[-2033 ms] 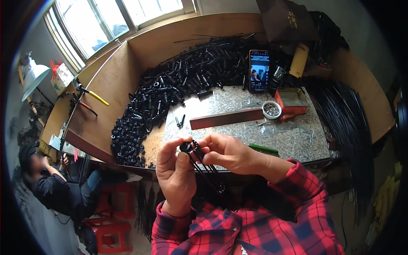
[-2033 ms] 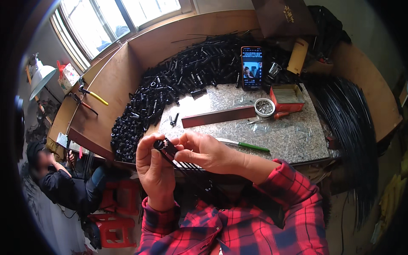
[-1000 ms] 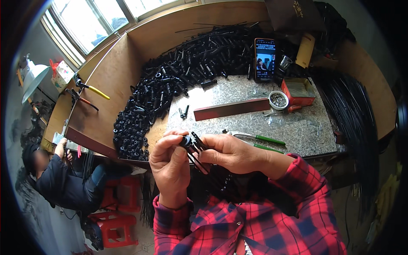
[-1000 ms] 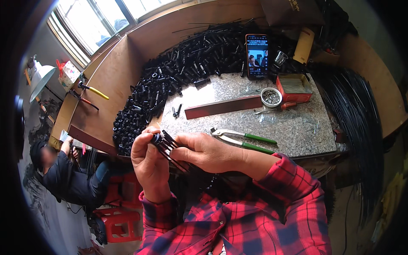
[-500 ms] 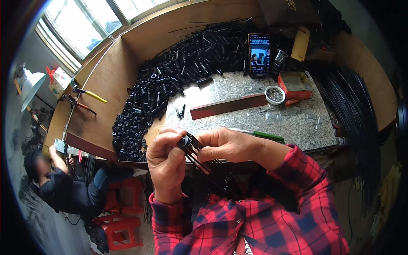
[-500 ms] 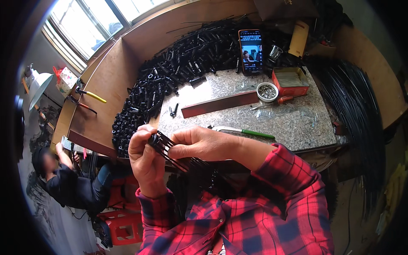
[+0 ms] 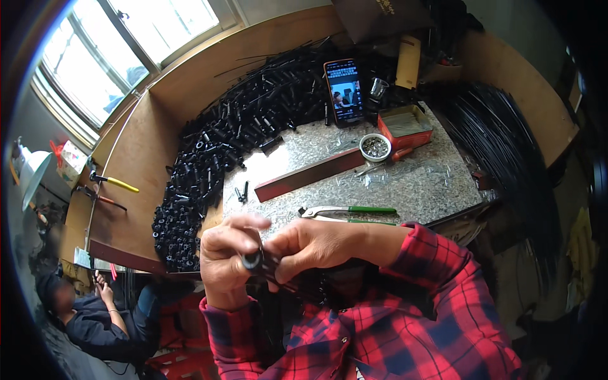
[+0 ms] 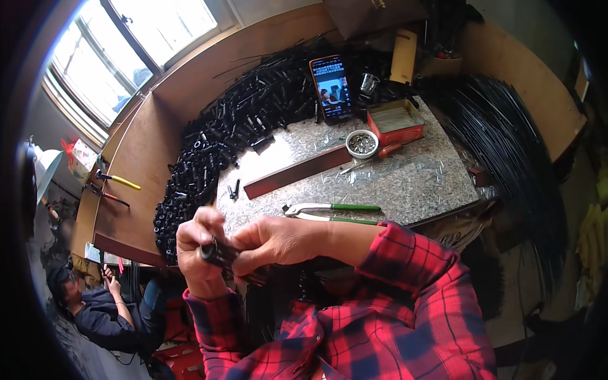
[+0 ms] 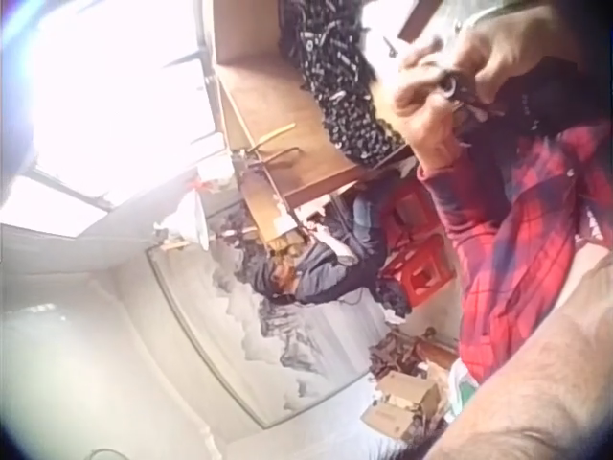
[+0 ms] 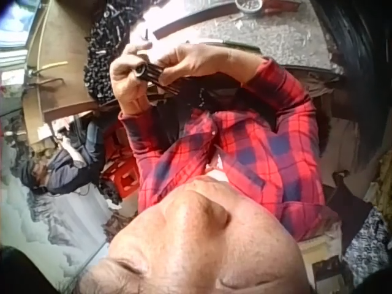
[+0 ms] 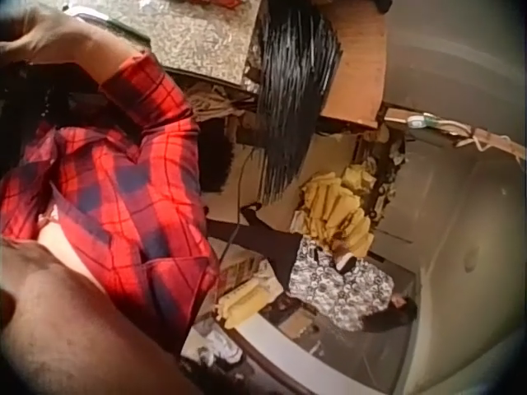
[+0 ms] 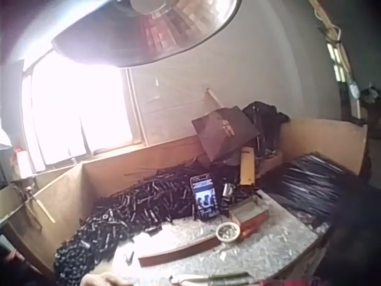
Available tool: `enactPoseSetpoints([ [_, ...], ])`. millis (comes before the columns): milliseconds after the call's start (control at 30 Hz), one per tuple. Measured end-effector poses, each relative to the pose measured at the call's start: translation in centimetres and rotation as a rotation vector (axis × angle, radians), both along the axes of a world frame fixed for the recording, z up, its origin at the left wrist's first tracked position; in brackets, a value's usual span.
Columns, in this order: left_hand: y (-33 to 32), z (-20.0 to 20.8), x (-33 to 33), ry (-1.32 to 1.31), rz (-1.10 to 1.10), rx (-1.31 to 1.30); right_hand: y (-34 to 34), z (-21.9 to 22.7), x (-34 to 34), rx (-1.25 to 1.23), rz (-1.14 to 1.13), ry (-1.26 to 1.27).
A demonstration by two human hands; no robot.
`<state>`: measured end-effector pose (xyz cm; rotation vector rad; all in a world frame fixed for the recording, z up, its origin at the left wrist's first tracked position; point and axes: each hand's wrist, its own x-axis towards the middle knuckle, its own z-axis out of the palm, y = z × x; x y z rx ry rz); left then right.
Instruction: Assembling and securing bundles of wires with connectors at a factory workbench.
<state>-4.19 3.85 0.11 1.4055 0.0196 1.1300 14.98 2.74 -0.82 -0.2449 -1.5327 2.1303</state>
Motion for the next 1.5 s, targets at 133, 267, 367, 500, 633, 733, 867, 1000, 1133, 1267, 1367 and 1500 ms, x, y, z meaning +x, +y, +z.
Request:
enactPoseSetpoints([
  [133, -1.6, 2.0, 2.7, 0.093, 0.455, -0.202, -1.0, 0.6, 1.2, 0.293, -0.476, -0.160],
  [267, -3.2, 3.1, 2.7, 0.204, 0.594, -0.125, -1.4, 1.0, 0.3, 0.817, -0.934, -0.159],
  [367, -4.3, 3.5, 2.8, 0.380, 0.821, 0.008, -1.4, -0.1, -0.8, 0.890, -0.986, -0.107],
  [500, -4.5, 3.1, 1.8, 0.564, 0.956, 0.102, -1.6, -1.1, -1.1, 0.862, -0.940, -0.107],
  [633, -5.1, 3.4, 1.6, 0.640, 0.971, 0.171, -1.8, -1.2, -0.9, 0.844, -0.881, -0.135],
  [733, -5.3, 2.8, 1.4, 0.680, 1.024, 0.327, -1.9, -0.7, -0.6, 0.580, -0.728, -0.219],
  [867, -5.1, 3.0, 1.4, 0.717, 1.054, 0.354, -1.8, -1.2, -0.9, 0.618, -0.756, -0.173],
  [1000, -4.6, 2.8, 0.9, 0.645, 0.900, 0.352, -1.7, -1.4, -0.8, 0.605, -0.700, -0.252],
  [1133, -4.9, 2.1, 0.4, 0.674, 0.825, 0.239, -1.7, -1.4, -1.0, 0.640, -0.705, -0.320],
  [1267, -5.4, 0.5, 1.5, 0.718, 0.992, 0.322, -1.6, -2.1, -1.9, 0.646, -0.768, -0.305],
  [1367, -5.7, -0.9, 3.0, 0.660, 1.107, 0.262, -1.5, -2.8, -2.8, 0.744, -0.872, -0.215],
  [1500, -5.1, -1.8, 2.9, 0.659, 1.179, 0.287, -1.6, -4.0, -3.4, 0.814, -0.933, -0.225],
])
